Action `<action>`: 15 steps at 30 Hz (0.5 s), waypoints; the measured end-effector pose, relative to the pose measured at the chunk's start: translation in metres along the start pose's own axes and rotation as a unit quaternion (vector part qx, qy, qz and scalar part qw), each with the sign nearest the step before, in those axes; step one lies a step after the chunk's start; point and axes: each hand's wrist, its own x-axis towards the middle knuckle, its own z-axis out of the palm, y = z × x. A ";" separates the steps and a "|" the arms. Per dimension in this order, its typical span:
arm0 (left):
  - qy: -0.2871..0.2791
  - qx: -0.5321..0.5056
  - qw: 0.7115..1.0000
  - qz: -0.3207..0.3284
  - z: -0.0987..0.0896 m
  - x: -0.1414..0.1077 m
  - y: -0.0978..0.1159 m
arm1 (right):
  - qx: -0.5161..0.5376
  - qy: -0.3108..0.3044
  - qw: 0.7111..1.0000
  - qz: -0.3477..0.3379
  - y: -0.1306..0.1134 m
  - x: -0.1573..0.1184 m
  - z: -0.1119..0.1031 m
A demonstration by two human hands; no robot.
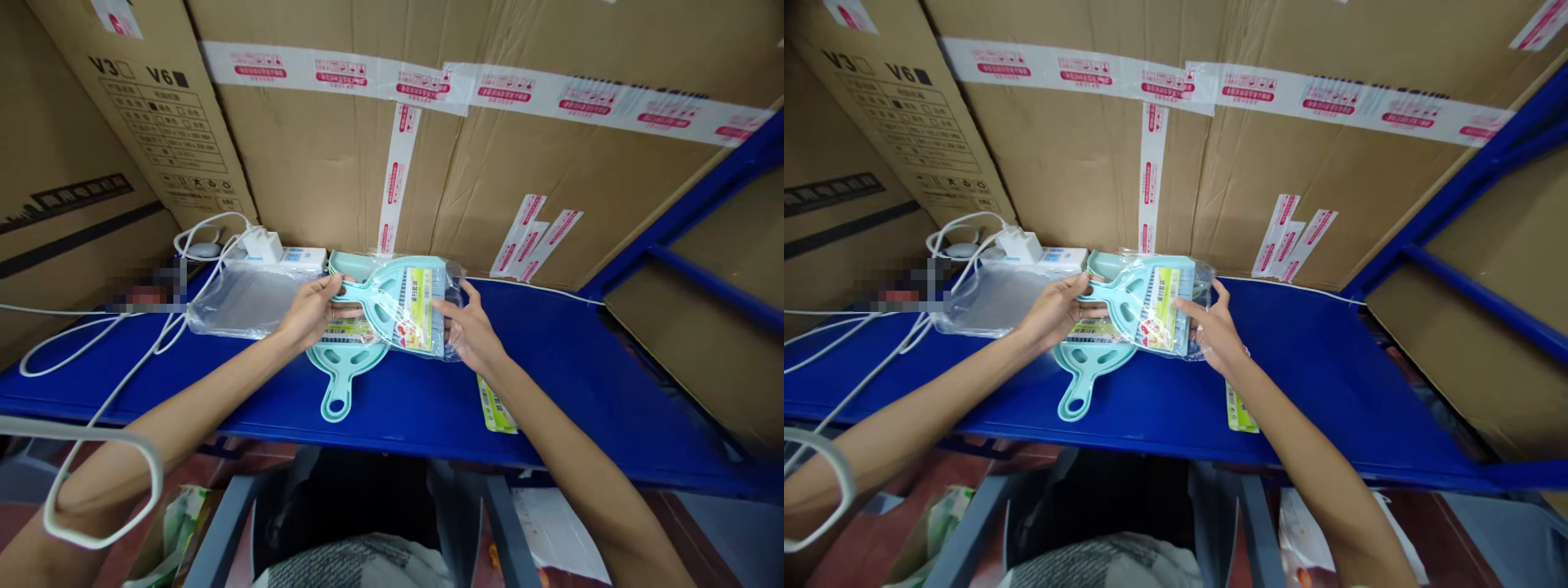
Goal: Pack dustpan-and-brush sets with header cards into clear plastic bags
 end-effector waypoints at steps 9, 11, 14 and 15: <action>-0.042 0.019 0.999 0.009 -0.002 0.000 0.002 | -0.047 0.000 0.999 -0.010 -0.016 0.012 -0.021; -0.072 0.027 0.997 0.015 -0.004 0.000 0.003 | -0.051 0.024 0.998 -0.019 -0.033 0.020 -0.040; -0.085 0.040 0.995 0.039 -0.010 0.003 0.007 | -0.067 0.056 0.995 -0.047 -0.065 0.038 -0.086; -0.083 0.046 0.994 0.046 -0.013 0.005 0.008 | -0.081 0.066 0.993 -0.047 -0.075 0.046 -0.103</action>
